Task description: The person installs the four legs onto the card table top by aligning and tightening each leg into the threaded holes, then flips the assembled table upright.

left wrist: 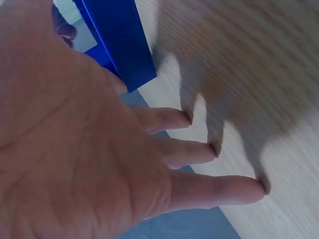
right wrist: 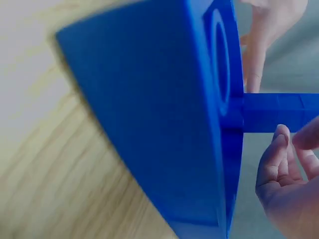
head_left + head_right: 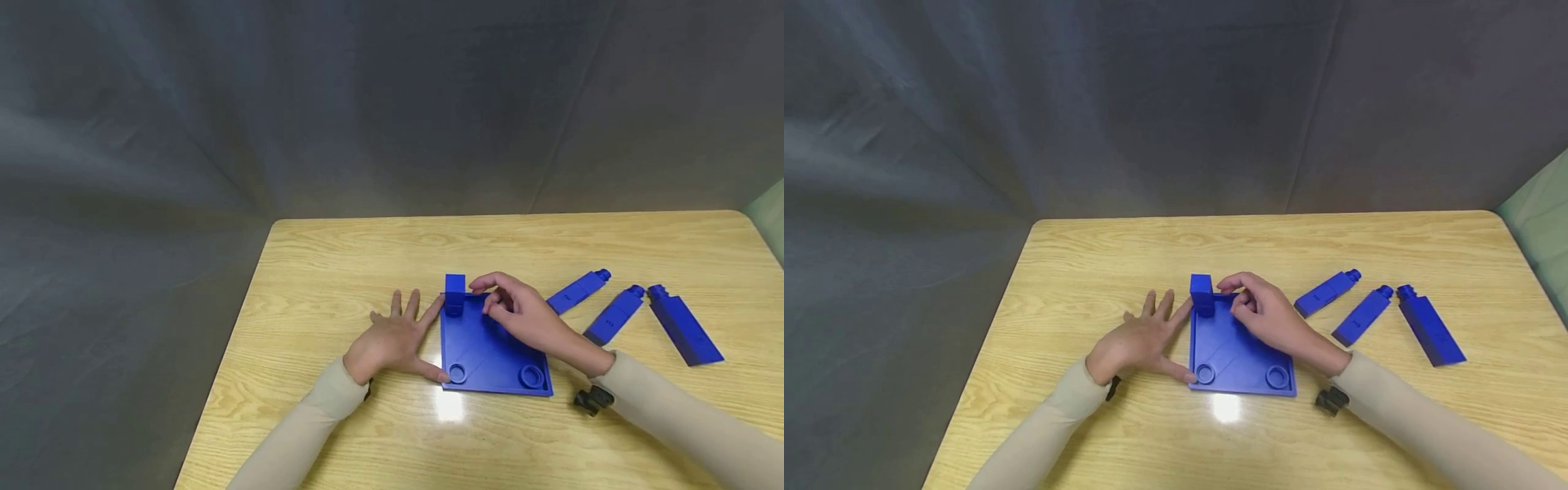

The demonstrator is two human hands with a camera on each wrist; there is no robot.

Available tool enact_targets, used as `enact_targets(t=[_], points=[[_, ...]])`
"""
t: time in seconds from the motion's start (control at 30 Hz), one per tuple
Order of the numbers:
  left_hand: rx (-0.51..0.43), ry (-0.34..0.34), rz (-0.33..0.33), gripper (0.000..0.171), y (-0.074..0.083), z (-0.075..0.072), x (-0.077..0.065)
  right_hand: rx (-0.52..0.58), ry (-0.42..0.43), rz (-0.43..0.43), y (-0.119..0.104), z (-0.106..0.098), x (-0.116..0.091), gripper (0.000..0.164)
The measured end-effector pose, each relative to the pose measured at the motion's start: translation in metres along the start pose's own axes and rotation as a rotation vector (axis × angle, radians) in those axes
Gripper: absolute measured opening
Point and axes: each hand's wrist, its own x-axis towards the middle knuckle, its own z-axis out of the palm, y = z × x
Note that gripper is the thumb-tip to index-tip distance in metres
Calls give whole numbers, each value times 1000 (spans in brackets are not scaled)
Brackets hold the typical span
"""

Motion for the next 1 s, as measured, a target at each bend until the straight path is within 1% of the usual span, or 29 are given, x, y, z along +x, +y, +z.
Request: enact_targets(t=[0.2,0.3,0.4,0.5,0.6,0.67,0.77,0.83,0.93,1.0], points=[[43,-15,-7,146,1,1,2,58,74,-49,-4,-19,-16,28],[50,-17,-3,146,1,2,2,48,111,-57,-4,-35,-28,27],[44,-9,2,146,0,2,1,21,169,-51,-3,-53,-42,25],[34,-4,7,146,-2,2,0,-5,227,-13,-2,-72,-57,24],[34,-5,5,145,-3,1,0,-6,273,34,1,-90,-73,24],[37,-1,5,145,-3,0,0,18,308,59,3,-102,-84,25],[35,1,4,145,-3,0,1,59,350,69,8,-118,-98,27],[33,0,4,146,-3,0,1,37,386,81,11,-127,-106,28],[37,-2,1,146,-3,1,1,-42,447,105,17,-137,-118,28],[40,0,-1,146,-3,1,1,-91,505,135,21,-142,-123,28]])
